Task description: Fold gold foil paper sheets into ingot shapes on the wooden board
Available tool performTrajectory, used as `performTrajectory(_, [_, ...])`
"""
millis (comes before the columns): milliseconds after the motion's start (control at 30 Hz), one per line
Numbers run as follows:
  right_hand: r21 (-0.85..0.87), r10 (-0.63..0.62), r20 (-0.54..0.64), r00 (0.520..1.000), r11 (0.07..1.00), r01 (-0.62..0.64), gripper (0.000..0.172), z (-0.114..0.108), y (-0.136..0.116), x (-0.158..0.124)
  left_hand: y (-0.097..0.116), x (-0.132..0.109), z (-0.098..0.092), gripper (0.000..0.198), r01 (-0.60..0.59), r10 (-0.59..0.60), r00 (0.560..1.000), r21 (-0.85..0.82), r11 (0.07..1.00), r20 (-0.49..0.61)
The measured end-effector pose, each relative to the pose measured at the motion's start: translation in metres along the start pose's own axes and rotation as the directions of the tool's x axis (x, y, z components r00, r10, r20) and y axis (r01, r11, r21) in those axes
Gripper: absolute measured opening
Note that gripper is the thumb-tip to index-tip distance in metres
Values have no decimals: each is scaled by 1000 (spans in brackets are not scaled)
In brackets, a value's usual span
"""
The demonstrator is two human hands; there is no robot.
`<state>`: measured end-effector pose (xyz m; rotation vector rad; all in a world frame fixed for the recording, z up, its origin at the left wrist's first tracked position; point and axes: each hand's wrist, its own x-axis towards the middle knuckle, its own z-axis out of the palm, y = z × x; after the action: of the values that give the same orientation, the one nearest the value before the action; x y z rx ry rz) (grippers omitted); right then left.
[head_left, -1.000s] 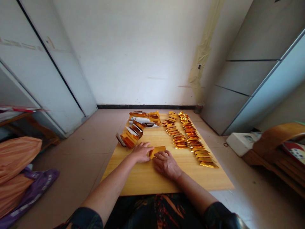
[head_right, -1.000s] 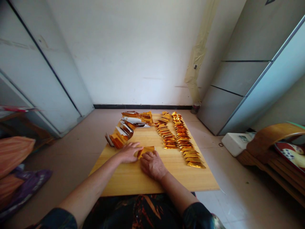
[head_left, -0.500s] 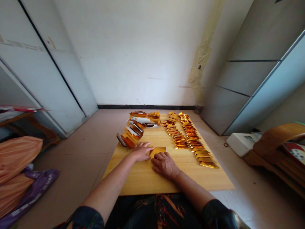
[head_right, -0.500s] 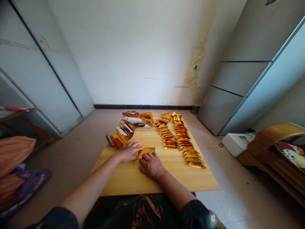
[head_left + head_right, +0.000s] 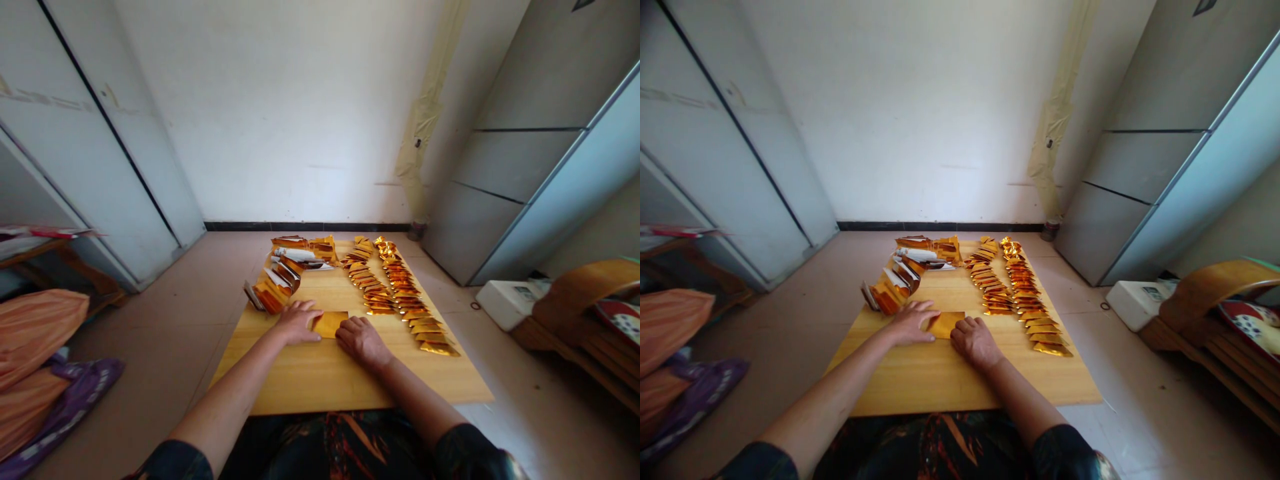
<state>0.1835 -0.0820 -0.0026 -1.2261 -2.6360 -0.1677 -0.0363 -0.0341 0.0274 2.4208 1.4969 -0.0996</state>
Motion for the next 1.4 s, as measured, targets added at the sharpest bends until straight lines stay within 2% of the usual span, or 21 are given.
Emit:
performTrajectory(233, [-47, -66, 2, 998, 997, 66, 24, 2, 3, 1, -2, 3, 11, 73, 3, -1, 998, 20, 1000, -68])
performTrajectory(533, [-61, -96, 79, 992, 993, 101, 21, 2, 8, 6, -3, 4, 13, 71, -19, 22, 996, 39, 999, -85])
performTrajectory(733, [-50, -68, 11, 998, 996, 68, 20, 3, 5, 8, -6, 5, 12, 66, -73, 78, 990, 49, 996, -117])
performTrajectory(1100, [-16, -34, -84, 996, 999, 32, 18, 1, 2, 9, -7, 4, 9, 55, -93, 99, 986, 52, 994, -132])
performTrajectory(1233, [-20, -21, -68, 997, 1000, 19, 17, 2, 2, 7, -9, 3, 11, 57, -98, 104, 985, 47, 994, -138])
performTrajectory(1400, [-45, -10, -33, 999, 999, 9, 17, 2, 4, 10, -9, 3, 13, 71, -81, 86, 989, 44, 996, -120])
